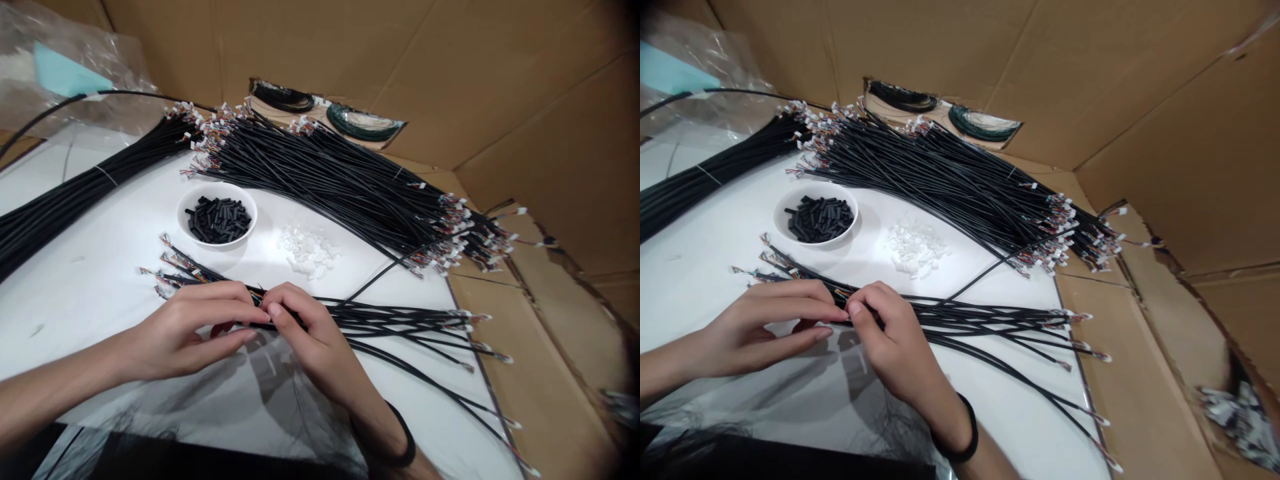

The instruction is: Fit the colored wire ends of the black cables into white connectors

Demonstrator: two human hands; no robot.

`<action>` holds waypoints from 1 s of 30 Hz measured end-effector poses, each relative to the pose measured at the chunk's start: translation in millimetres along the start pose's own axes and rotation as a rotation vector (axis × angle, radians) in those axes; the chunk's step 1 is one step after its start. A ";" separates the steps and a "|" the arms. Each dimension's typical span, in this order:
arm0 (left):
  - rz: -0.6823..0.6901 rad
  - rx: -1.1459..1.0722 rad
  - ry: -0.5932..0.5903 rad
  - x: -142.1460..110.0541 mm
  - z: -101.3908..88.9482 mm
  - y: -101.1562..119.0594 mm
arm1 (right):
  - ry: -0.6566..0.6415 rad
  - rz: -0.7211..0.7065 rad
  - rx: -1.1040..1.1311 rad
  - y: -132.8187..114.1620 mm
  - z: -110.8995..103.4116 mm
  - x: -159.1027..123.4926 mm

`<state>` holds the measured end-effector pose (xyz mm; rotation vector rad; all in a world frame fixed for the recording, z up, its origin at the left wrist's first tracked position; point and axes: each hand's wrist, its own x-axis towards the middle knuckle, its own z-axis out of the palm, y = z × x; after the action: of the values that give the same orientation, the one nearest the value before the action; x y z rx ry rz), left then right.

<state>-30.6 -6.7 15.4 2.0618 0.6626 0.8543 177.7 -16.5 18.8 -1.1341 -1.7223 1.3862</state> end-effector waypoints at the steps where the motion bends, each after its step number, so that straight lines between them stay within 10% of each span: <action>1: -0.018 -0.010 0.016 -0.3 0.1 -0.5 | 0.005 0.000 -0.008 -0.1 0.4 -0.3; 13: -0.149 -0.226 -0.022 3.5 -5.8 -1.1 | 0.125 -0.003 -0.088 -1.4 5.2 -3.2; 30: -0.272 -0.064 0.215 1.7 0.2 4.0 | 0.212 -0.083 -0.288 -1.0 15.4 -5.6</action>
<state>-28.7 -7.8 19.2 1.7856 0.9937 0.9307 166.3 -28.0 16.3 -1.2960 -1.8277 0.9509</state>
